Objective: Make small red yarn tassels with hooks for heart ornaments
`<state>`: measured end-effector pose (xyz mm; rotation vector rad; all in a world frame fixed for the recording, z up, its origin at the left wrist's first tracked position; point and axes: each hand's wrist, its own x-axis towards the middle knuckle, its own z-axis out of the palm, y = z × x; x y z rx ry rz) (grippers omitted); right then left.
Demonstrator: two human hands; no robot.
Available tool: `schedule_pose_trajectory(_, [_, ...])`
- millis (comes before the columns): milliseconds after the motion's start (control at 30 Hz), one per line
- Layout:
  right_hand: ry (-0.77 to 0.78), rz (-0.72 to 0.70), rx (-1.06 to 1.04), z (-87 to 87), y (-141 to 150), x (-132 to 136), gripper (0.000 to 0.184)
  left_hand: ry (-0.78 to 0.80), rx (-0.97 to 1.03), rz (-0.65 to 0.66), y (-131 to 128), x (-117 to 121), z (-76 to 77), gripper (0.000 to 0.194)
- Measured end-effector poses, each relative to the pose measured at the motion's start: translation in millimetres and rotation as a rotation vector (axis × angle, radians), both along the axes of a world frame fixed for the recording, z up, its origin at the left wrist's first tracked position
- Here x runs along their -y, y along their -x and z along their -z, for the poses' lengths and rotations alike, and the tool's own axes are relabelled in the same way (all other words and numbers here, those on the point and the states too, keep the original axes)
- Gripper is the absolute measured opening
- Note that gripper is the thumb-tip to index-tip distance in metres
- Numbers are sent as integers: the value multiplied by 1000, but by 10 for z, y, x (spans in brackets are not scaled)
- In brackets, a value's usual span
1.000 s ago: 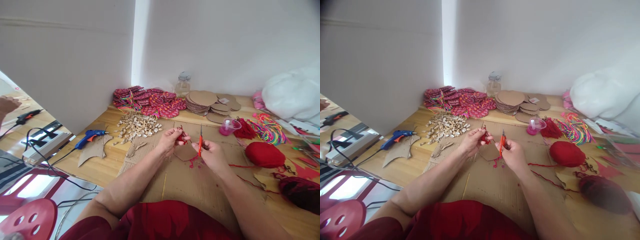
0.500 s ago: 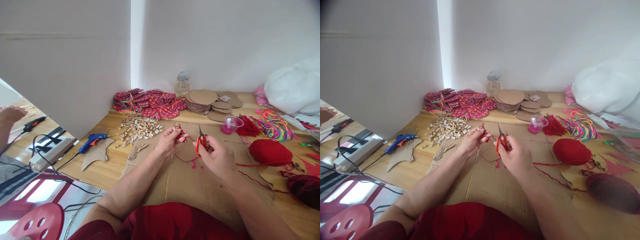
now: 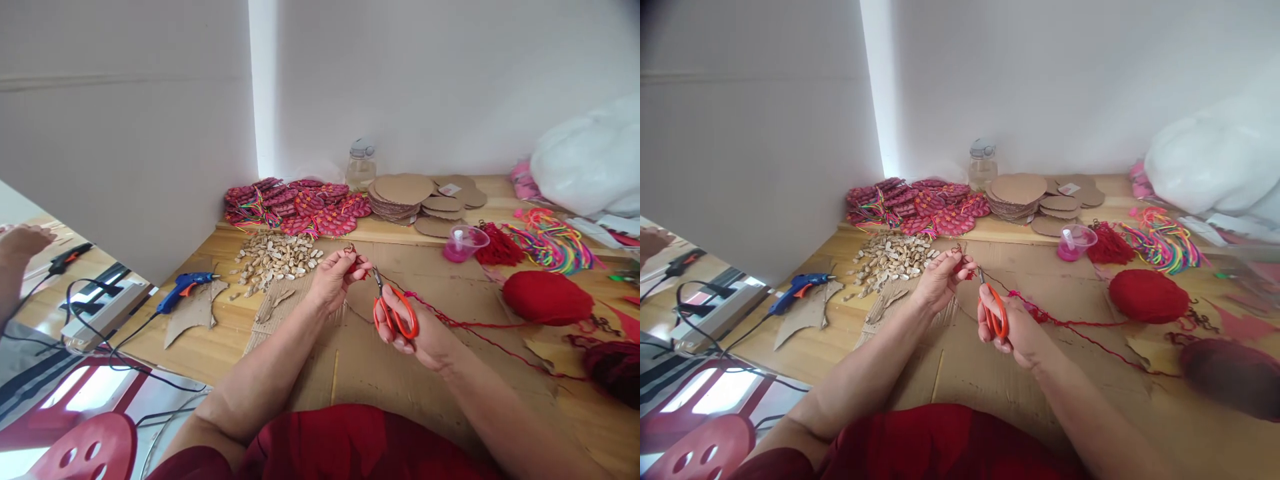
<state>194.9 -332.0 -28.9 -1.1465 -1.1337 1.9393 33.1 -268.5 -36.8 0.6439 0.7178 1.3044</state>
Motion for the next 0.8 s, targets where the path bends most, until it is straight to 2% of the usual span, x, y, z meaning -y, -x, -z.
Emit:
schedule_pose_trajectory(133, [-6, -1, -27, 33, -8, -13, 55, -6, -22, 27, -8, 14, 1, 23])
schedule_pose_trajectory(433, [-6, 28, -39, -10, 15, 0, 55, -37, -45, 100, -38, 51, 29, 26])
schedule_pose_trajectory(667, [-32, 145, -45, -63, 71, 37, 51, -24, -36, 98, -34, 39, 17, 28])
schedule_pose_trajectory(800, [-88, 222, 0, 0, 2, -51, 51, -19, -27, 89, -21, 31, 26, 28])
